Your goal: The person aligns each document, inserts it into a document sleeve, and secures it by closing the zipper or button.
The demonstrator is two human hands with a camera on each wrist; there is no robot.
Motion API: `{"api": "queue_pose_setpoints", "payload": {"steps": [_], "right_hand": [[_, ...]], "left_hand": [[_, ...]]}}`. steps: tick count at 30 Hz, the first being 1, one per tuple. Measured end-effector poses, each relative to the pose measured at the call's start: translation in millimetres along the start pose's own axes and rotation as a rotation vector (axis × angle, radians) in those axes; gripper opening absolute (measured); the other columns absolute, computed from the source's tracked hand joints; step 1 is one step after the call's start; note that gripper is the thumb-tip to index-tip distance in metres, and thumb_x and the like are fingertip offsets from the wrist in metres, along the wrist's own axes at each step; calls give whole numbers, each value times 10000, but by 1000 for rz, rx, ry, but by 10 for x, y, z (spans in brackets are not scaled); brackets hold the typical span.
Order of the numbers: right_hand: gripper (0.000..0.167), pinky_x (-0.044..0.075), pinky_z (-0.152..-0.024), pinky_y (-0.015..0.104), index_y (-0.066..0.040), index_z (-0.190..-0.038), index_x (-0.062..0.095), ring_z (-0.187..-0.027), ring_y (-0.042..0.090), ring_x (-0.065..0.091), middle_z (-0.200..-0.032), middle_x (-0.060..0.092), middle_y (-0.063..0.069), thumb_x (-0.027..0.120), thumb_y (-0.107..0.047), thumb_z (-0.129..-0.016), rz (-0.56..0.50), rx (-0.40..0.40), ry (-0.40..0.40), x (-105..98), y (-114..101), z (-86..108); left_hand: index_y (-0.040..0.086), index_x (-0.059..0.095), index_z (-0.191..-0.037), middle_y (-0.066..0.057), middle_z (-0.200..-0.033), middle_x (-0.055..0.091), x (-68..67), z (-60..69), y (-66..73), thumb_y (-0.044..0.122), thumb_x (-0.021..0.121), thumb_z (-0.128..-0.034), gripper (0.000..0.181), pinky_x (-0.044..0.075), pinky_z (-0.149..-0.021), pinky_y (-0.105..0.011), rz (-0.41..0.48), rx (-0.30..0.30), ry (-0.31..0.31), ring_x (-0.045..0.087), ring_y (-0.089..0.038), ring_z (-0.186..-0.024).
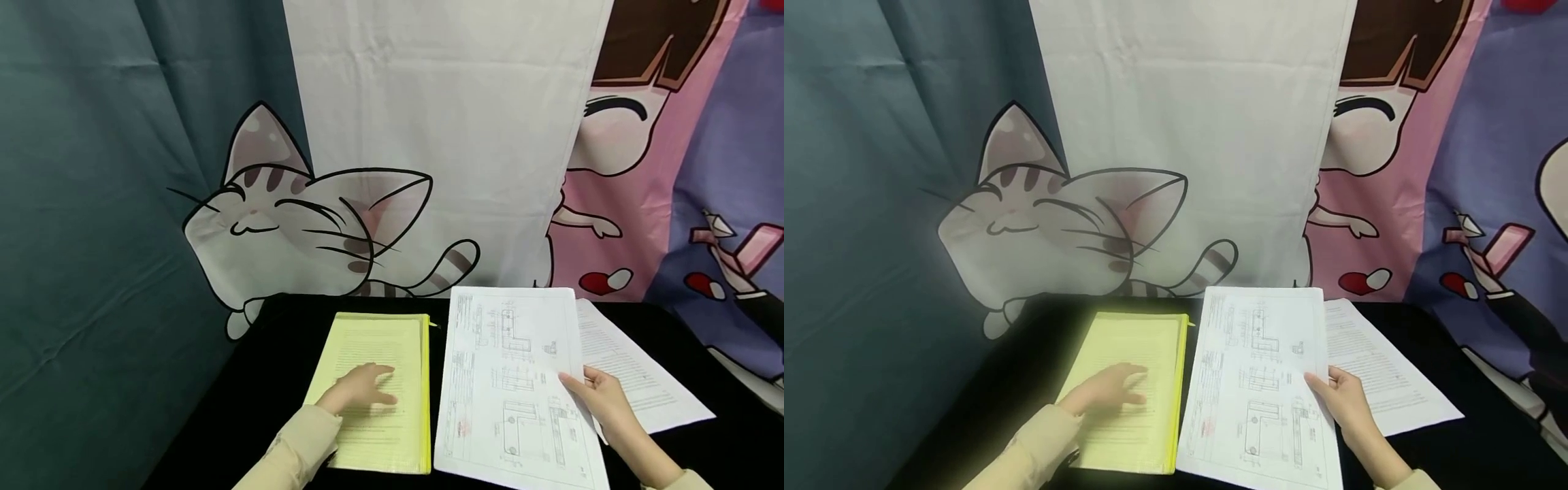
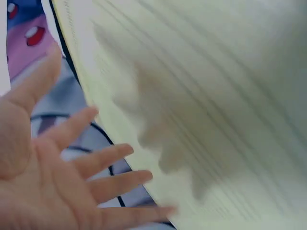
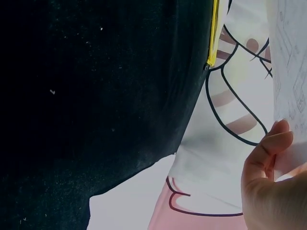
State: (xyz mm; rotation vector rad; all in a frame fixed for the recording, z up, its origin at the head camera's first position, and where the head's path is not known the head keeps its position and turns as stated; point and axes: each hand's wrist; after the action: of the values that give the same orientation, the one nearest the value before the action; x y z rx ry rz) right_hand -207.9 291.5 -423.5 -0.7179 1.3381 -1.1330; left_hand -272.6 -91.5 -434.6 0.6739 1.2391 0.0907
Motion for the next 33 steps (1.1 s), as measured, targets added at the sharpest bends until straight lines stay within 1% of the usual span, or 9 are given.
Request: {"api": "queue_pose_setpoints", "payload": {"steps": [2,4,8,11,15,18,24,26,33], "right_hand": [[553,576,-585,274,141,-1351,330,-656,147,692,-839,718,15,527,-204,-966,-6,10,-8,3,6,3],[556,576,-580,274,150,-1347,329,-647,150,690,-824,714,10,528,-198,-962,-1,7,-8,5,14,-7],[559,573,-572,271,174,-1333,330,-636,154,684,-813,710,27,532,-177,-947,16,1,-6,3,49,-17],[556,573,-570,273,185,-1328,327,-633,160,683,-808,710,41,528,-164,-945,17,3,-12,6,65,-23],[547,571,-566,270,190,-1324,331,-629,163,681,-803,711,58,532,-147,-944,31,11,-26,28,75,-21],[533,567,-558,266,191,-1314,348,-625,170,682,-802,713,75,537,-137,-938,44,14,-31,45,79,-16],[500,569,-556,281,192,-1284,383,-626,191,684,-793,709,79,535,-124,-927,47,20,-41,82,105,-8],[494,570,-556,283,187,-1280,391,-624,191,682,-789,706,74,536,-125,-926,50,23,-38,101,110,-10],[520,577,-585,286,180,-1288,385,-650,197,688,-801,704,65,542,-154,-921,7,39,-57,114,145,39]], "left_hand": [[15,597,-1200,-205,-1196,618,38,-78,87,266,709,-833,459,482,-898,-551,2,52,63,583,-383,-1093],[25,656,-1028,-152,-1033,676,92,-160,191,266,689,-850,302,531,-725,-375,-5,68,117,633,-248,-838],[73,565,-656,-70,-633,618,257,-303,368,284,698,-845,313,351,-443,-211,25,14,116,447,-106,-476],[72,471,-580,-46,-440,465,372,-376,439,290,728,-822,414,287,-356,-174,65,-62,66,366,-96,-359],[-1,526,-691,-23,-397,399,433,-439,469,226,741,-814,336,300,-322,-170,74,-157,17,360,-103,-318],[-16,538,-721,-14,-393,374,418,-465,473,148,687,-854,259,298,-330,-177,85,-181,-18,353,-109,-328],[71,395,-507,-3,-371,309,381,-430,527,88,538,-927,444,294,-341,-208,99,-154,-54,318,-131,-341],[74,389,-529,7,-378,292,384,-420,533,73,527,-936,429,329,-347,-214,111,-150,-62,316,-125,-338],[84,409,-739,29,-541,294,332,-382,400,109,457,-982,249,482,-442,-259,341,-108,-136,274,-94,-451]]}}
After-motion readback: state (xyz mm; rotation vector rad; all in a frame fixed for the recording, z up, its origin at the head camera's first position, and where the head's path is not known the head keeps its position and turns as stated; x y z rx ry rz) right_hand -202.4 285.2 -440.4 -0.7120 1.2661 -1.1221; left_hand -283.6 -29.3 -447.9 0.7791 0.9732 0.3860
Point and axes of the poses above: each hand's wrist, its own z-axis away from the middle knuckle, its own x-axis out of the palm, y = z × x
